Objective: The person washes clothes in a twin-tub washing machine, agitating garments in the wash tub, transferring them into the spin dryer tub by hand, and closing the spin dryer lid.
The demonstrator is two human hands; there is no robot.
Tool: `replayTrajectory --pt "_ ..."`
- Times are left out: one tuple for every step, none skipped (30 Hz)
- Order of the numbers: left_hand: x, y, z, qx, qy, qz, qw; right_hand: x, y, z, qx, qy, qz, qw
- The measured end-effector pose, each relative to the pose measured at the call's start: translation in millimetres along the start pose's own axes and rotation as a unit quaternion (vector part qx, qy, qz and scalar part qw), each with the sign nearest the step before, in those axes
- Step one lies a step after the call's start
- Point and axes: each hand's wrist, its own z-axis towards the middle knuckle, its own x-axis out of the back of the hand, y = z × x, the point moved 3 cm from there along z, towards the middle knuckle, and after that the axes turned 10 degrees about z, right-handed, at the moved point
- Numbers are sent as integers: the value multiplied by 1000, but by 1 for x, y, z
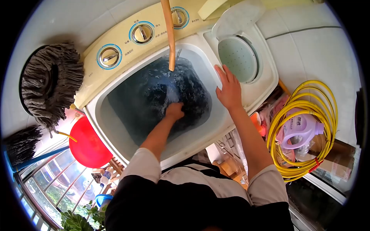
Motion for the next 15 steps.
replayTrajectory --pt "12 -11 -8 1 0 4 1000 0 0 0 1 1 -2 1000" --pt "26 -23 -17 13 25 -65 997 0 0 0 -1 3 1 1000" --pt "39 -35 -27 25 49 -135 989 1 0 0 -4 3 2 1000" --pt "51 -47 -40 55 29 -154 986 1 -1 -1 -6 2 3 1000" --pt "61 -61 -51 86 12 -174 981 1 -1 -2 -6 2 6 1000" --pt "69 -80 -59 97 8 -154 983 1 0 -2 -3 2 2 1000" --pt "76 -99 -67 108 5 -135 985 1 0 -1 1 3 -3 1000" --pt "91 -114 -72 142 24 -91 985 1 0 -2 1 3 -1 1000" --pt "109 -128 -73 176 43 -48 982 1 -1 -3 -3 -1 2 1000" --pt "121 -144 -73 206 39 -21 978 1 -1 -2 -5 -6 4 1000" --pt "133 -154 -73 236 36 6 971 1 -1 -1 -1 -7 6 1000" --pt "148 -150 -75 238 38 6 970 1 -1 -1 -3 -8 6 1000" --pt "166 -145 -80 274 54 51 959 1 -1 -1 -7 -8 7 1000" --pt "177 -138 -80 307 69 95 944 1 -1 -1 -6 -8 8 1000" --pt "179 -126 -75 304 117 157 932 1 -1 -1 -6 -9 12 1000"
